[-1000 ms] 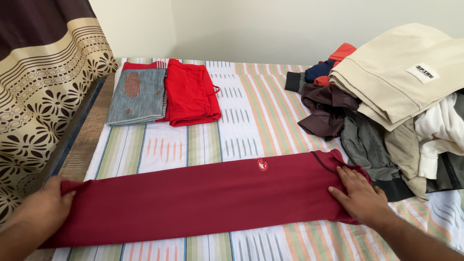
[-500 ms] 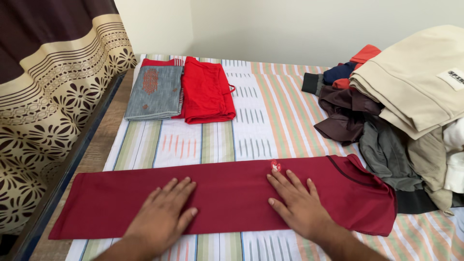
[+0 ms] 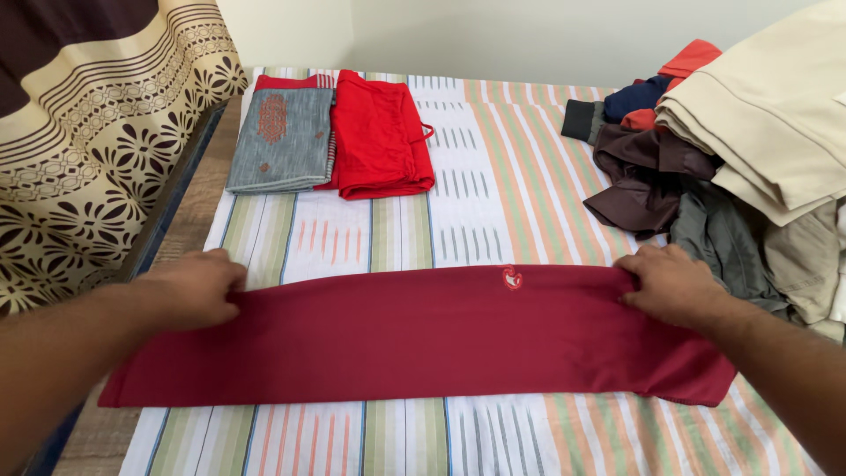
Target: The person folds a maroon t-shirt on a bed, smoothing and aligning it before folding it into a compact rectangle. The person then picks up a cream-colored sweatshirt from a pile, turns it inside out, and lays it flat on the bed.
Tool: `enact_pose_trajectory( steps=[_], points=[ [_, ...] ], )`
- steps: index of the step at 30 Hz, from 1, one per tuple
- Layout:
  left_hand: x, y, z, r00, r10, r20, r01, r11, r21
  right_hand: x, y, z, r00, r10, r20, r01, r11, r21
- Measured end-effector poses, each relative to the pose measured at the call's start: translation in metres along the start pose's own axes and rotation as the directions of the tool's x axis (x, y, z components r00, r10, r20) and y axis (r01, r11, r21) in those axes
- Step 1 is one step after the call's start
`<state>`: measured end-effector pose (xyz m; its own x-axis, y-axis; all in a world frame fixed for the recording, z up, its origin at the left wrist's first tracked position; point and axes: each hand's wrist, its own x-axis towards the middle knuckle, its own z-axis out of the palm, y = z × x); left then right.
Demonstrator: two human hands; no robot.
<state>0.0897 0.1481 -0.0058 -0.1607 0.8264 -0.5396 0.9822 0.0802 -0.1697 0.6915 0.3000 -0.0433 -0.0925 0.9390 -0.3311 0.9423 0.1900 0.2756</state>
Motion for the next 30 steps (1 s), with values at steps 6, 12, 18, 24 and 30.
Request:
enact_pose_trajectory(
  steps=[6,12,18,24,30],
  points=[
    [0.021,-0.052,-0.001,0.982,0.075,0.171,-0.028,0.965,-0.262,0.007,0.021,-0.026,0.992,-0.108,0.066,0.068,0.895,0.440],
    [0.045,-0.052,-0.015,0.995,0.059,-0.082,-0.074,0.977,-0.201,0.025,0.028,-0.046,0.995,0.085,0.055,-0.094,0.978,0.185],
    [0.028,0.022,0.000,0.821,-0.061,-0.567,0.042,0.998,-0.047,-0.006,-0.046,-0.038,0.896,0.182,-0.405,-0.101,0.971,0.215],
    [0.000,0.144,0.023,0.659,0.350,-0.666,-0.481,0.877,-0.015,-0.058,-0.210,-0.042,0.716,-0.299,-0.631,0.629,0.669,0.396],
    [-0.009,0.140,0.034,0.883,0.262,-0.390,-0.318,0.944,-0.084,-0.073,-0.247,-0.036,0.879,-0.399,-0.262,0.468,0.828,0.308]
  ],
)
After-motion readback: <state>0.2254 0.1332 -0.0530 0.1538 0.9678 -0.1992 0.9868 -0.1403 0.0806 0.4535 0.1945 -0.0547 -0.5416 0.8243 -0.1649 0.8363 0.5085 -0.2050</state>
